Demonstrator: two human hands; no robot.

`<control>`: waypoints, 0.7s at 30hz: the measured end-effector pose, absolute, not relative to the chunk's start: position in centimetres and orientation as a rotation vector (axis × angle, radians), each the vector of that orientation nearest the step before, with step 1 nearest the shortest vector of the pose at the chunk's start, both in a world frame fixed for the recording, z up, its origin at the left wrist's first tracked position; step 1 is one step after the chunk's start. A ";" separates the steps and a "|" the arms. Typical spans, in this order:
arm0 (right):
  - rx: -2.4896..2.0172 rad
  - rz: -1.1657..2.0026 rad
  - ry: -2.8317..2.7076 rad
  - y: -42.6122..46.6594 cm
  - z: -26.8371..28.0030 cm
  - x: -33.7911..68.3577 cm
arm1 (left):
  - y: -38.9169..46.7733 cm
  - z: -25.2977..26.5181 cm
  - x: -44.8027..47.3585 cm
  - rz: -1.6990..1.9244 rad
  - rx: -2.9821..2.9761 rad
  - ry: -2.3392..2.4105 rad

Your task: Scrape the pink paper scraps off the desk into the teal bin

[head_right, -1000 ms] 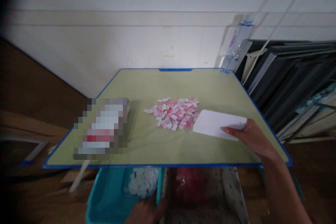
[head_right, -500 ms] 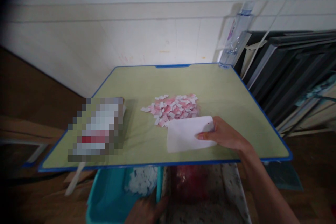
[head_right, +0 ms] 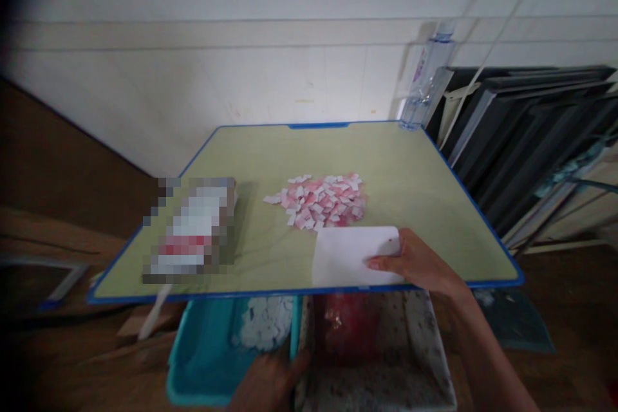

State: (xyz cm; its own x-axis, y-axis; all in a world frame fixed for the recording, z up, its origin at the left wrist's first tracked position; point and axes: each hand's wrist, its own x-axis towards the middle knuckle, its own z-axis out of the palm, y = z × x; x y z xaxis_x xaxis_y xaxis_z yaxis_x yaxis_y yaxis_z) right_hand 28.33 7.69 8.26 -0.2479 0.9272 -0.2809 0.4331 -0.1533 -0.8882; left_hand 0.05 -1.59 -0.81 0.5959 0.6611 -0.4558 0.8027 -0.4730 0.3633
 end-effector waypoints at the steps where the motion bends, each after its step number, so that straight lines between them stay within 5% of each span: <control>1: -1.544 1.378 -1.646 7.5 8.3 28.3 | -1.6 -0.9 0.0 -0.324 2.277 1.158; 21: -1.530 0.875 -1.765 2.2 9.0 28.2 | -1.2 -0.7 0.0 -0.324 2.320 1.122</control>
State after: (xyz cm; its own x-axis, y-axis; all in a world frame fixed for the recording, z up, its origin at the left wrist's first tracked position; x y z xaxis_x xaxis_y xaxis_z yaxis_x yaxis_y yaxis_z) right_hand 28.21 2.21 8.99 -0.1212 0.9918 0.0398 0.5684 0.1022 -0.8164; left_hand -0.01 -1.22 -0.67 0.6249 0.6516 -0.4302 0.7806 -0.5093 0.3624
